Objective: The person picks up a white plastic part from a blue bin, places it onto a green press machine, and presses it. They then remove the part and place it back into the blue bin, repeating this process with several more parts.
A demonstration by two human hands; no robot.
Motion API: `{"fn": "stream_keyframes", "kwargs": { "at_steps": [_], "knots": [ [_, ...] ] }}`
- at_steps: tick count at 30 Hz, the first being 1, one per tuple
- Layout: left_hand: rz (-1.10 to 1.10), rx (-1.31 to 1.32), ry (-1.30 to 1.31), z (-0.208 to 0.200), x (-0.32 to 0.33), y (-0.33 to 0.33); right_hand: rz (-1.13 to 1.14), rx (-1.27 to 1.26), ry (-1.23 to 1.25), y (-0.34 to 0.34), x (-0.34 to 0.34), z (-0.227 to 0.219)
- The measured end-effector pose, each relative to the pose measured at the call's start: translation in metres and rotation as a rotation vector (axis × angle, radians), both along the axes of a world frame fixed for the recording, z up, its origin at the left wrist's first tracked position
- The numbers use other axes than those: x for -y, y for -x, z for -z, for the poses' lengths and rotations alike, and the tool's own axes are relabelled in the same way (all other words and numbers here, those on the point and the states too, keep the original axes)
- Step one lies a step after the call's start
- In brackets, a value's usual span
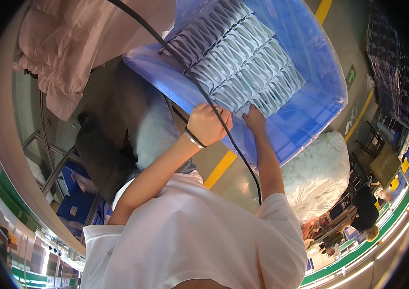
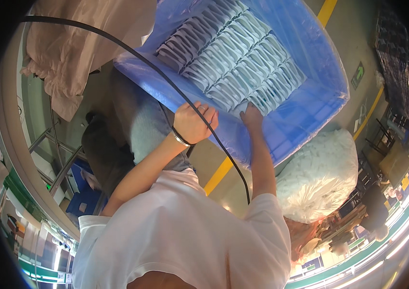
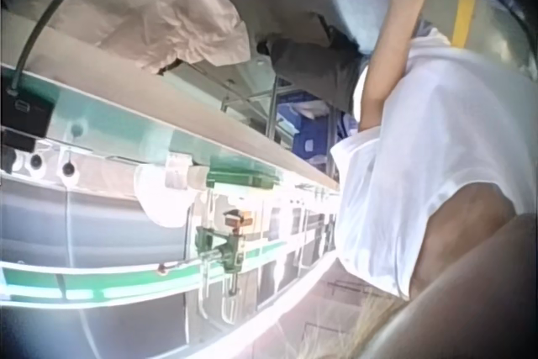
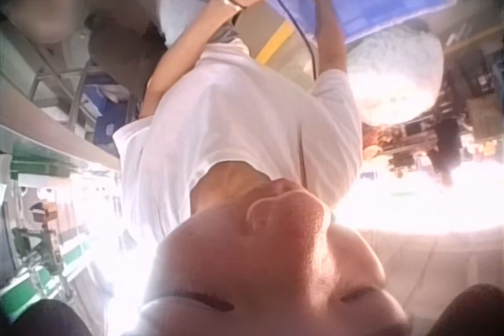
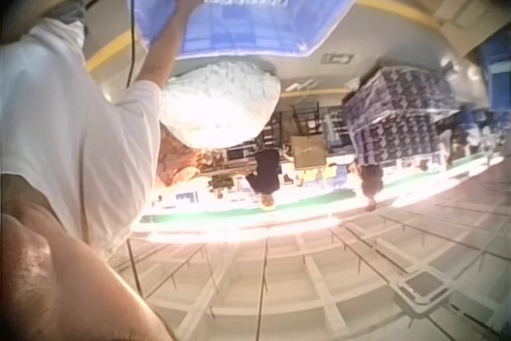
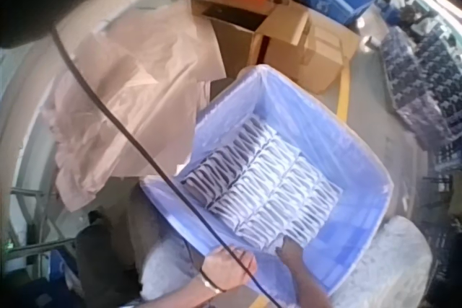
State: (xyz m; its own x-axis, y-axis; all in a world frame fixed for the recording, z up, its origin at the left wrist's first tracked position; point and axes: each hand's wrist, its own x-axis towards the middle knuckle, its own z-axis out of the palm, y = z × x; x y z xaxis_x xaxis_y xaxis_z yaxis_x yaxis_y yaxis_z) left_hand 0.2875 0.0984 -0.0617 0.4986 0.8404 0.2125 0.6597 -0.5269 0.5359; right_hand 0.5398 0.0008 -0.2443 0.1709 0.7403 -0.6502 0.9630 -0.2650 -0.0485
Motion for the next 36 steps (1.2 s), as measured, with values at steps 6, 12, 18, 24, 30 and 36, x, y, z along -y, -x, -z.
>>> {"fn": "stream_keyframes", "kwargs": {
  "at_steps": [6, 12, 18, 24, 30, 36],
  "knots": [
    [0.011, 0.027, 0.017, 0.003, 0.0, 0.0, 0.018, -0.022, 0.082, 0.014, 0.008, 0.006],
    [0.004, 0.005, 0.013, 0.0, -0.003, 0.001, 0.143, 0.086, -0.014, 0.009, 0.002, -0.008],
    [0.018, -0.007, 0.009, 0.002, -0.003, 0.0, -0.065, 0.164, -0.151, 0.008, -0.003, 0.012],
    [0.011, -0.012, -0.004, -0.002, -0.002, -0.001, -0.079, 0.145, -0.204, 0.002, -0.007, 0.027],
    [0.002, 0.009, -0.037, 0.002, 0.001, 0.001, -0.222, 0.178, -0.127, -0.01, -0.002, 0.029],
    [0.072, -0.017, 0.157, -0.013, 0.008, 0.018, -0.096, 0.193, 0.053, -0.022, -0.032, -0.035]
  ]
}}
